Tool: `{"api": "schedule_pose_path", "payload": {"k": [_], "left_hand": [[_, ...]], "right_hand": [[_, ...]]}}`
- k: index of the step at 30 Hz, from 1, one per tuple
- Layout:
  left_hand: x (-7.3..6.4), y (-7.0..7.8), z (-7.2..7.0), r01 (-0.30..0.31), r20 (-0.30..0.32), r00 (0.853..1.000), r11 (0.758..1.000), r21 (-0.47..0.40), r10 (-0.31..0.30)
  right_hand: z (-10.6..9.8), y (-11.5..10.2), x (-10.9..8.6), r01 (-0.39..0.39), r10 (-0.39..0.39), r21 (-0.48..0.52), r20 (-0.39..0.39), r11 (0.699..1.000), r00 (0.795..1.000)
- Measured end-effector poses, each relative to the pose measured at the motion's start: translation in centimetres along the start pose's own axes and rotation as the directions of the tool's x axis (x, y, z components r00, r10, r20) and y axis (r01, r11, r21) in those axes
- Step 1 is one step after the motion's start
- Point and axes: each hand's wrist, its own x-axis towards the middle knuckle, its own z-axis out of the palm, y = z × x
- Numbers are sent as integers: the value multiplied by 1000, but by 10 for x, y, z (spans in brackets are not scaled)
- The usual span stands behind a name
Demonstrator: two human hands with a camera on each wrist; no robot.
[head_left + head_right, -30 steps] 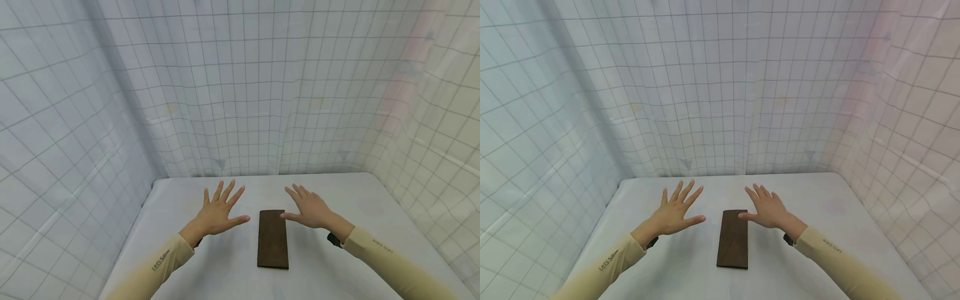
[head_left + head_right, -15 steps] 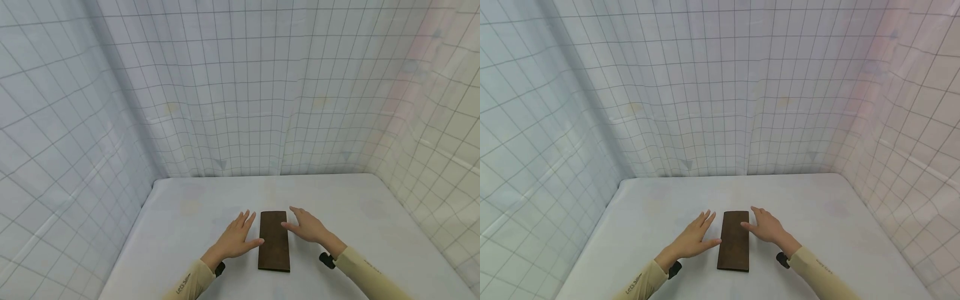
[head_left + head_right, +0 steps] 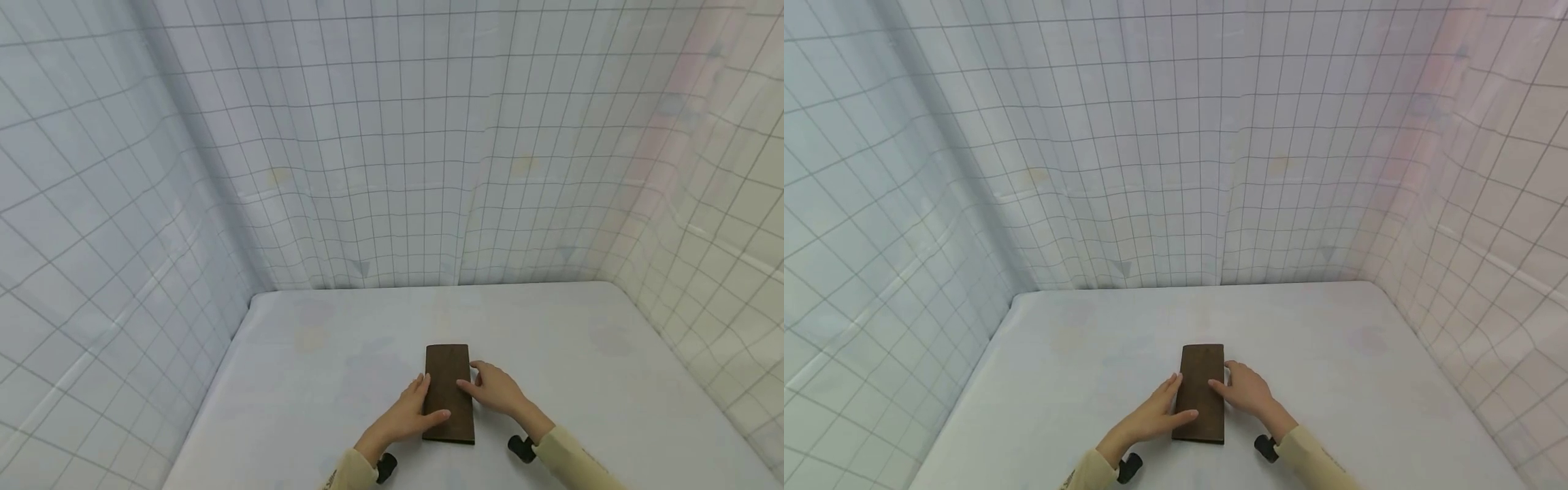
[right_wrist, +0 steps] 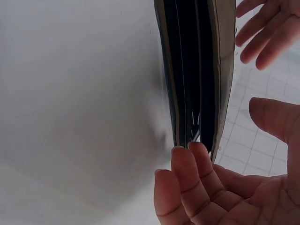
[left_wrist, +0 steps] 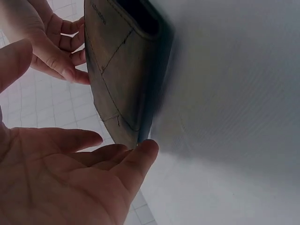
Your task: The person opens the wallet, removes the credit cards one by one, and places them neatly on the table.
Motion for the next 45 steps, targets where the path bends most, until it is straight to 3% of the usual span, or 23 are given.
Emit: {"api": "schedule_pose_path", "payload": {"k": [7, 17, 21, 25, 28, 31, 38, 45], "left_hand": [[-4, -1, 13, 25, 30, 999, 998, -63, -23], [-9, -4, 18, 35, 29, 999, 987, -160, -31], [-10, -7, 17, 30, 6, 1000, 969, -246, -29], [-11, -10, 12, 14, -40, 999, 948, -318, -28], [-12, -12, 8, -10, -63, 998, 918, -397, -16], [-12, -14, 5, -22, -66, 998, 880, -475, -10], [-19, -24, -3, 0, -99, 993, 834, -552, -65], [-34, -38, -12, -22, -139, 987, 804, -595, -76]], "right_hand": [[11, -4, -7, -14, 14, 95, 9, 995, 1000], [14, -12, -9, 115, -124, 273, 17, 955, 992], [13, -18, -8, 117, -145, 375, 46, 920, 988], [14, -27, -3, 77, -140, 504, 88, 860, 986], [16, -32, 0, 48, -143, 579, 119, 814, 983], [20, -35, 3, 57, -170, 602, 133, 797, 976], [26, -35, 1, 168, -293, 504, 181, 847, 939], [30, -23, -3, 183, -273, 453, 141, 873, 952]]}}
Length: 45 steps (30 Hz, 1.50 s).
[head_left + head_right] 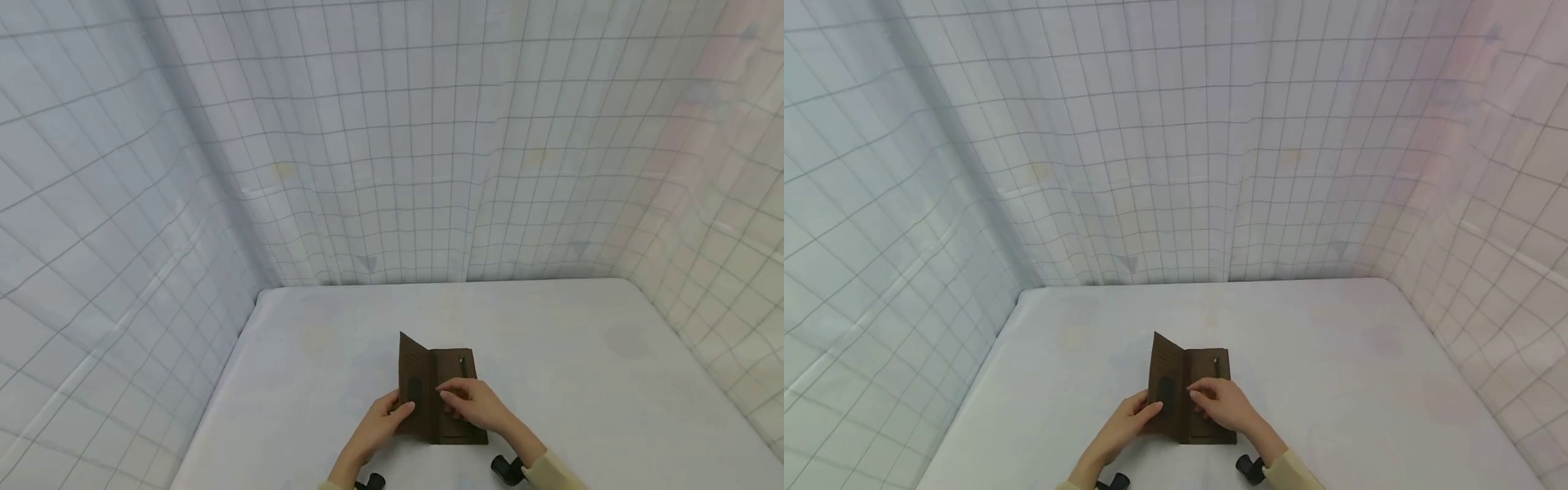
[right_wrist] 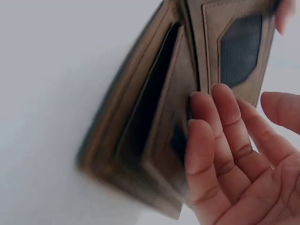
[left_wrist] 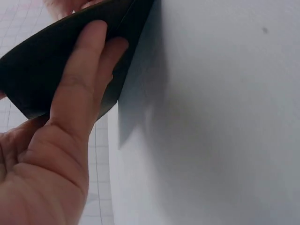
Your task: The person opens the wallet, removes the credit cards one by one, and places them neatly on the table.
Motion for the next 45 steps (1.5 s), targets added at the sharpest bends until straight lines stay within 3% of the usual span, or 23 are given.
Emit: {"api": "schedule_pose_path", "payload": {"k": [9, 14, 18, 21, 26, 33, 45], "left_hand": [[-13, -13, -19, 15, -63, 998, 994, -104, -22], [-17, -19, -26, 79, -145, 987, 996, 33, -73], [-19, -21, -28, 114, -195, 978, 977, 178, -78], [-19, -23, -28, 130, -213, 973, 975, 179, -90], [-19, -23, -28, 143, -229, 967, 982, 119, -113], [-22, -22, -29, 153, -235, 965, 978, 144, -116], [-22, -20, -31, 131, -198, 976, 968, 215, -88]], "right_hand": [[-4, 15, -9, -76, 57, -134, -140, 988, 989], [-2, 17, -9, -131, 98, -169, -190, 977, 977], [-2, 17, -10, -169, 113, -224, -242, 960, 964], [-3, 17, -11, -203, 136, -241, -271, 949, 953], [-5, 19, -12, -281, 200, -244, -309, 928, 930], [-5, 22, -12, -363, 287, -207, -321, 909, 903], [-6, 24, -13, -403, 318, -240, -324, 883, 891]]}}
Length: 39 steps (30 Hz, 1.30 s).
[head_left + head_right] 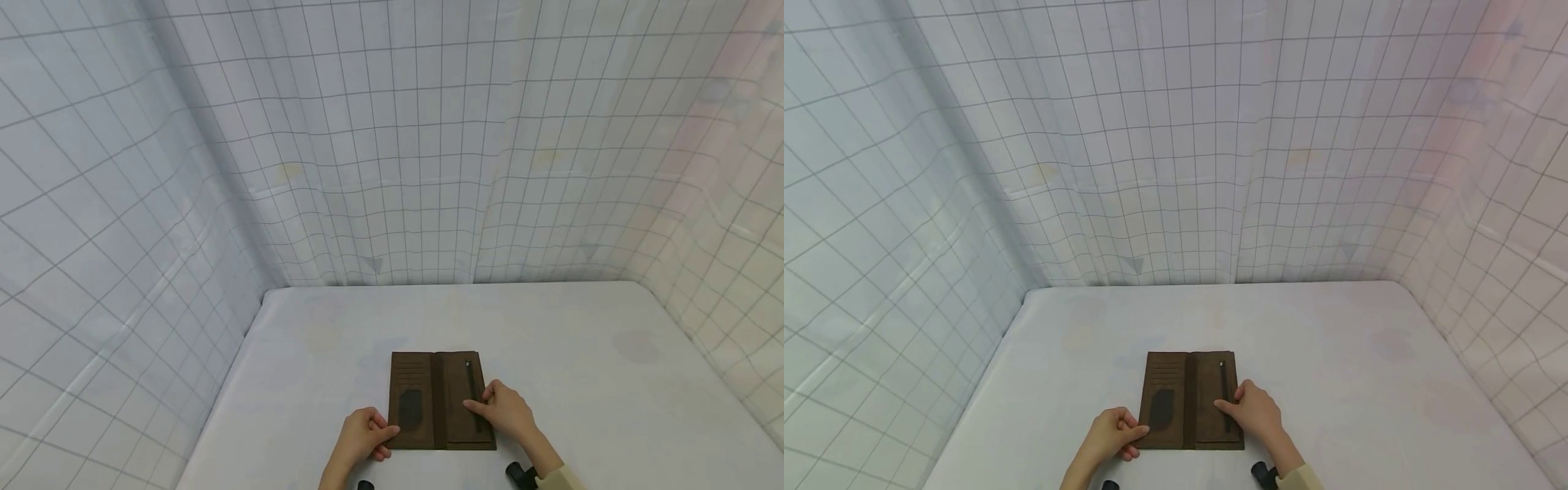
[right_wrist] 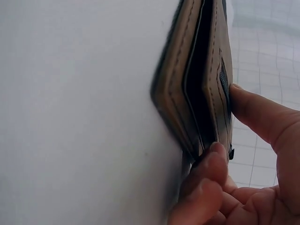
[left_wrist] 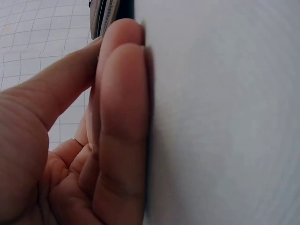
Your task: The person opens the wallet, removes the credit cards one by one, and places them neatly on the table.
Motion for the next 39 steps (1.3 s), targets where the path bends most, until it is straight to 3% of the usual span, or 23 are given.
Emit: {"api": "schedule_pose_path", "payload": {"k": [11, 19, 23, 30, 39], "left_hand": [[1, -1, 0, -6, -4, 1000, 998, 66, 6], [0, -1, 1, -13, -3, 1000, 995, 98, 13], [0, -2, 0, -17, -2, 1000, 996, 87, 17], [0, -3, 2, -52, 34, 998, 998, 42, 50], [-1, -4, 6, -41, 39, 998, 999, 8, 41]], "right_hand": [[2, -2, -2, -2, 3, 42, -25, 999, 1000], [5, -6, -2, 28, -20, 198, -44, 980, 999], [4, -9, -3, 14, -12, 310, -8, 950, 1000], [4, -15, -4, -25, -35, 512, 107, 858, 994], [10, -24, -4, -31, -111, 606, 196, 795, 974]]}}
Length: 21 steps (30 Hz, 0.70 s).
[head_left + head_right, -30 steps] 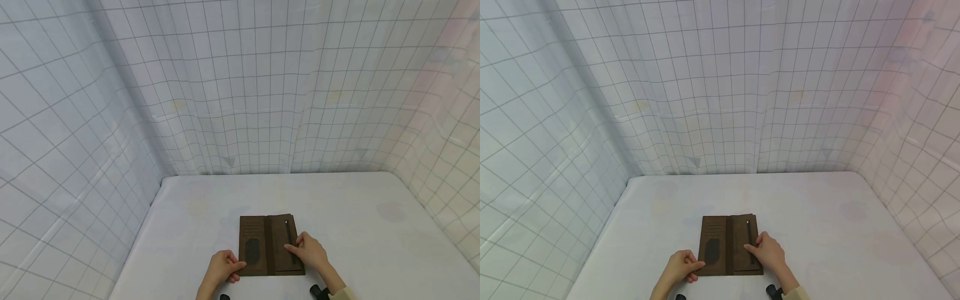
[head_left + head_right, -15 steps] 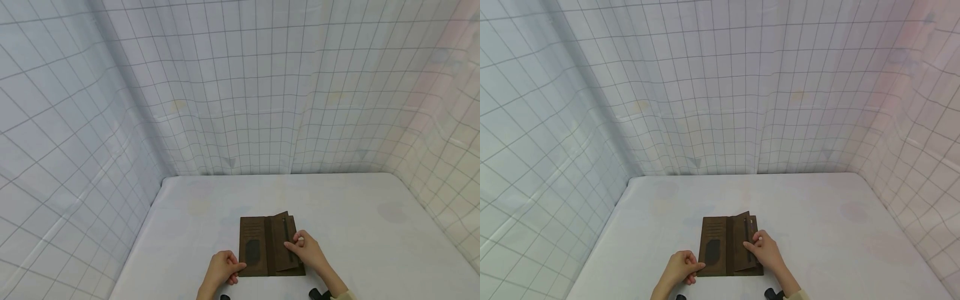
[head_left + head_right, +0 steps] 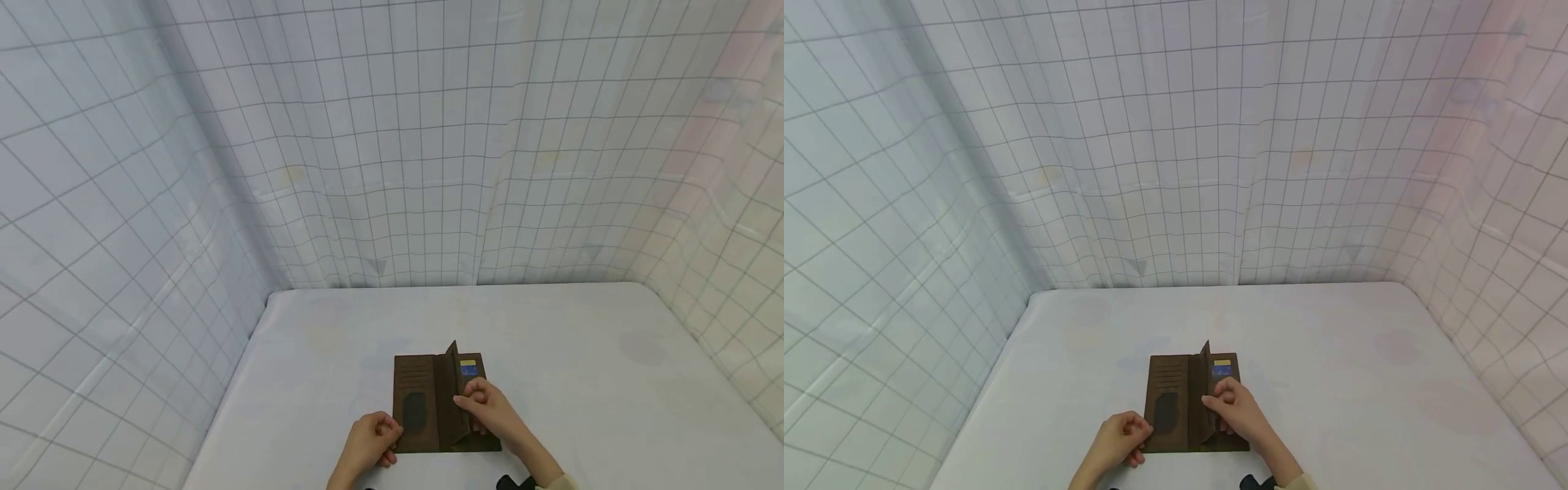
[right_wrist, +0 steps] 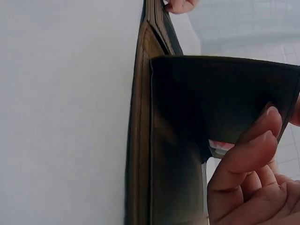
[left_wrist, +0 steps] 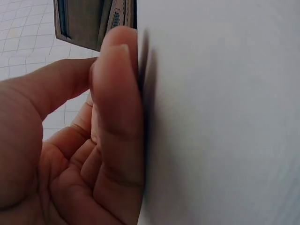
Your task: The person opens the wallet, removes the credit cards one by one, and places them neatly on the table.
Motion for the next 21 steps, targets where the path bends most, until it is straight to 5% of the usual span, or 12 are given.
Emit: {"api": "schedule_pose_path", "payload": {"k": [11, 21], "left_hand": [[-1, 0, 2, -8, -27, 1000, 1000, -2, 7], [-5, 5, 11, -24, -44, 999, 993, 114, 30]], "right_hand": [[23, -5, 8, -9, 8, 7, 27, 1000, 1000], [38, 3, 8, 69, -65, -23, 136, 997, 989]]}}
